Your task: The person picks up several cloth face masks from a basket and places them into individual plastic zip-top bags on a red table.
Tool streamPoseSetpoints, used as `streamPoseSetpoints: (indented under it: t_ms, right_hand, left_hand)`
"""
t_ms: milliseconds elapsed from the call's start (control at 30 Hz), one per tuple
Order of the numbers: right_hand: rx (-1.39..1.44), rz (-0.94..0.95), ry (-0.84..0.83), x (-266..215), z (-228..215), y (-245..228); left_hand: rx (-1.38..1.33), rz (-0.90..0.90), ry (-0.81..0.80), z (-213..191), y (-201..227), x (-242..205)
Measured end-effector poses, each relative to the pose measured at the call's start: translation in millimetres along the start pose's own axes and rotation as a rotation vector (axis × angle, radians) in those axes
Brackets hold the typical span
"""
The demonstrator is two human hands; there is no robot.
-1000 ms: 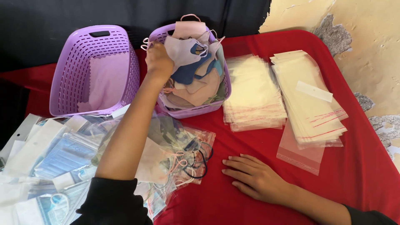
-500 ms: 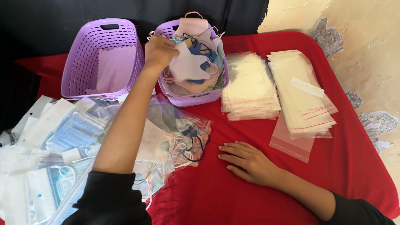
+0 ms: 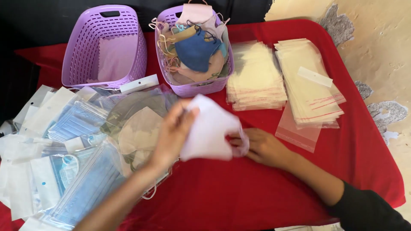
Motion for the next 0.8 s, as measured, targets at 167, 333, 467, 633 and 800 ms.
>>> streamPoseSetpoints:
  t_ms: [167,333,467,633,800]
  right_hand:
    - [-0.012,0.145,-0.001,-2.2,-18.8,26.3]
    - [-0.385,0.169,0.171,-28.0,-24.6,94.7]
    - [-0.696,0.314,0.236,-11.0,-39.7,113.2]
    - [-0.728,0.36,0.26,-21.1,-40.4,115.1]
    - [-0.478,0.342,0.317,-16.3,-47.3,88.9]
  left_hand:
    - [-0.091,-0.196,-0.208,11.9,-57.3,-40.0]
    - [-0.128,-0.19,-0.345,21.2,-94.0,-45.4]
    - [-0.334,-0.124,-0.266,25.3,-79.9,-46.9]
    - [-0.317,-0.102,-0.158,14.3,-79.4,-37.9]
    - [-0.42,-0.186,-0.216,12.3,-54.3,-35.4]
Point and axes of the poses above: each hand's wrist, its own x-axis towards the middle knuckle, its own z-axis out of the palm, y = z × x, the point moved 4 cm from there along x, towards the middle knuckle, and after that the axes turned 1 degree about -z, right-handed, at the moved point
